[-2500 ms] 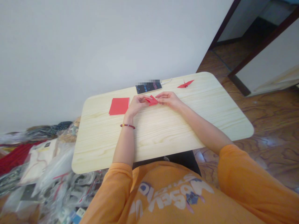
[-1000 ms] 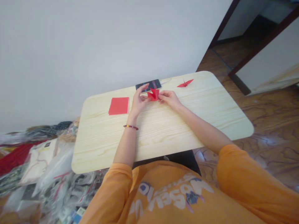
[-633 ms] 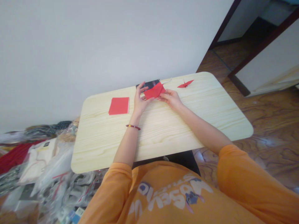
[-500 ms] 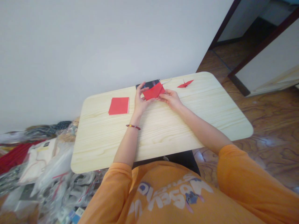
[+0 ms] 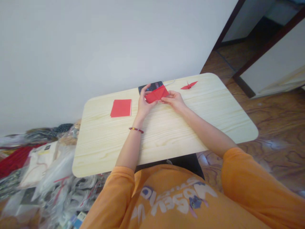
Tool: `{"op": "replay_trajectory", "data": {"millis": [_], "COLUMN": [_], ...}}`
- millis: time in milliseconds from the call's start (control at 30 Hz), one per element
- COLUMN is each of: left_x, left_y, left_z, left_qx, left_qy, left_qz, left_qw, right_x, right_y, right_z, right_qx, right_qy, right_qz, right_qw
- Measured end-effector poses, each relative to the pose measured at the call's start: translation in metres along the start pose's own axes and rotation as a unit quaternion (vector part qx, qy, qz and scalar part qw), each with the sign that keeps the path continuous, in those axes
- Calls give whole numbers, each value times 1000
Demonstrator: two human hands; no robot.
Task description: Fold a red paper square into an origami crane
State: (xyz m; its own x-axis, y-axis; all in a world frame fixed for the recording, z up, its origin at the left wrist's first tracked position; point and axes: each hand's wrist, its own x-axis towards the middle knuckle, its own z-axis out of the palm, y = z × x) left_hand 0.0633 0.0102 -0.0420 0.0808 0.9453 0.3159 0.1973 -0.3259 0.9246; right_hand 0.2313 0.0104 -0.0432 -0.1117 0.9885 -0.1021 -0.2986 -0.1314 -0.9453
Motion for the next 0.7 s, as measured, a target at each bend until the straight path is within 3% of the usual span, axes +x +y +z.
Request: {"op": "replay_trajectory", "data": {"millis": [467, 700], "left_x": [0, 2], "left_y": [6, 2], "left_z": [-7, -11], "left_qx": [-44, 4], "left_qy": [-33, -55], "left_qz": [-3, 18], "left_qw": [999, 998], "right_x": [0, 2], "right_y": [1, 3], "right_z": [-2, -3], "right_qx": [-7, -38], "right_qy": [-13, -24], "right_qz": [-25, -43], "right_qw": [1000, 998]}}
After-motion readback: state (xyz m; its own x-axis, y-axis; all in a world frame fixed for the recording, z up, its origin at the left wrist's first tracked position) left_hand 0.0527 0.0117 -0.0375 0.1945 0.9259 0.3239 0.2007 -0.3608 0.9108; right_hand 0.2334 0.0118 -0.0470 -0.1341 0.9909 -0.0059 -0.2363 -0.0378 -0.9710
